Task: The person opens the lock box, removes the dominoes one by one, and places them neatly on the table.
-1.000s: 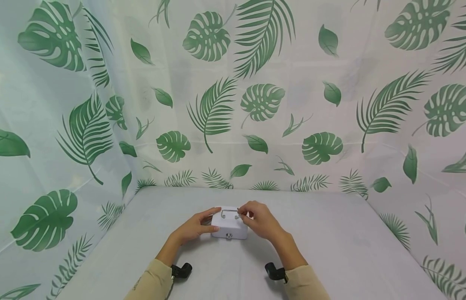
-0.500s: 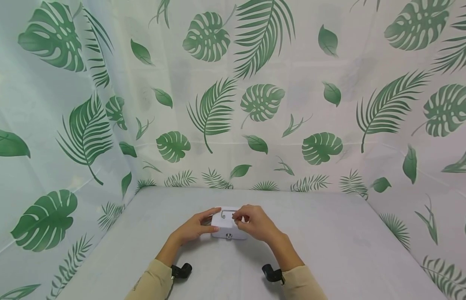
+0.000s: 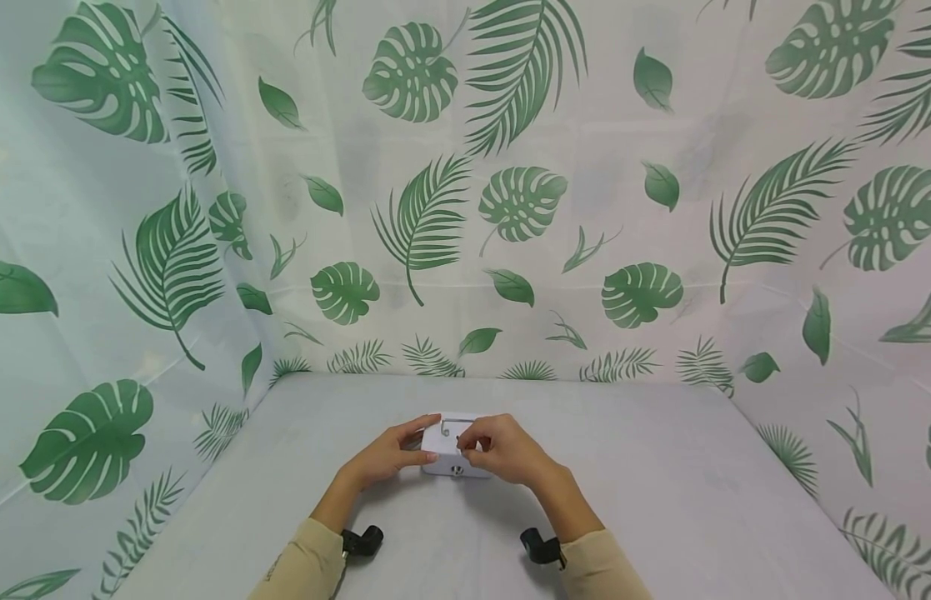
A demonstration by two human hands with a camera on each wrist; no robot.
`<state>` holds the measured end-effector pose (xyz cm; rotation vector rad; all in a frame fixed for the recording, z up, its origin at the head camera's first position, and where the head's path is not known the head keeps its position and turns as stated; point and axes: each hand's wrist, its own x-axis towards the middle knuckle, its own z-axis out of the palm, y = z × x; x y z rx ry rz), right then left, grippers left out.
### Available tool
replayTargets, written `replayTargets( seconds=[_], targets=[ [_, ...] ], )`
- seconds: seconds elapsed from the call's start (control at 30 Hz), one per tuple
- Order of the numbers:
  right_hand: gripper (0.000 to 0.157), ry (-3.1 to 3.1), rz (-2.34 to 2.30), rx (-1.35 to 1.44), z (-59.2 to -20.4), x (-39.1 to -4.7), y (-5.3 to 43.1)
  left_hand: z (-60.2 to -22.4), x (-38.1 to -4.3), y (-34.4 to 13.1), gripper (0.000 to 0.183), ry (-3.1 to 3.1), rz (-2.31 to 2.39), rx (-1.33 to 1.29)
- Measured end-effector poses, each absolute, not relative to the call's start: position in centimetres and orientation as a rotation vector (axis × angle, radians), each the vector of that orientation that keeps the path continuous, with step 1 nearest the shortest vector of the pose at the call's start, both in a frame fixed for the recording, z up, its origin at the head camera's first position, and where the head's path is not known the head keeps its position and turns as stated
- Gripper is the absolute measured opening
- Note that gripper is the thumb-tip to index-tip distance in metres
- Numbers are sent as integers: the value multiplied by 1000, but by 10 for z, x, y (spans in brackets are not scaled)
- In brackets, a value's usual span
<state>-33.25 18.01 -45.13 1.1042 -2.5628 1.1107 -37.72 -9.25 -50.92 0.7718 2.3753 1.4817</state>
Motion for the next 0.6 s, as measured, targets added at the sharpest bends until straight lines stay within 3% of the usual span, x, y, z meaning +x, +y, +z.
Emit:
replayTargets(
  seconds=[0.6],
  targets=[
    [9, -2736, 1169, 1148, -452, -330, 178, -508, -376, -93, 75, 2390, 1490, 769]
  ],
)
